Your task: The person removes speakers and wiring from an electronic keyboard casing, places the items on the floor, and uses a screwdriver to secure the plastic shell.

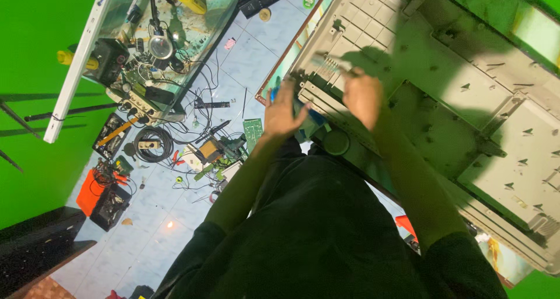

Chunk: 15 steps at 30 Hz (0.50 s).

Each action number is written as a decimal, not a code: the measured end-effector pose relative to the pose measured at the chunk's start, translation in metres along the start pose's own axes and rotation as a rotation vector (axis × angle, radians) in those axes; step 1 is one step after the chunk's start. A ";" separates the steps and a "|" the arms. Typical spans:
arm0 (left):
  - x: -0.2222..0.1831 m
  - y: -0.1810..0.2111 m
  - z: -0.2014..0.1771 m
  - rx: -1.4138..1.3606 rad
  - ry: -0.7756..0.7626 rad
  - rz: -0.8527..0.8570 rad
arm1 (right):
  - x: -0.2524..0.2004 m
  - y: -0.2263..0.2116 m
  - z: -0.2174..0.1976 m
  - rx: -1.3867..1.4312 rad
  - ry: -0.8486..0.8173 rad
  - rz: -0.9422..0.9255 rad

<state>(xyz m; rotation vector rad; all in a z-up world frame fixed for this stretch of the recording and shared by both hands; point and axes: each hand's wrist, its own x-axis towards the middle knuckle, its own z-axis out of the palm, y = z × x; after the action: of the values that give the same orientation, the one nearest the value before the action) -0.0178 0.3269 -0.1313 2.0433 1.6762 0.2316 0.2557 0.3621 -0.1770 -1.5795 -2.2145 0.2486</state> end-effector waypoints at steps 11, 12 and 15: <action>0.014 -0.042 0.033 -0.147 0.020 -0.283 | 0.047 -0.022 0.000 -0.348 -0.403 -0.056; 0.014 -0.041 0.030 -0.170 -0.012 -0.305 | 0.052 -0.024 -0.001 -0.404 -0.437 0.039; 0.014 -0.038 0.022 -0.201 -0.085 -0.335 | 0.061 -0.019 0.003 -0.453 -0.387 0.181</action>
<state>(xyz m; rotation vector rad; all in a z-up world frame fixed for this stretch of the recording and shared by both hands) -0.0381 0.3395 -0.1703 1.5783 1.8289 0.1865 0.2212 0.4131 -0.1594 -2.1304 -2.5497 0.1135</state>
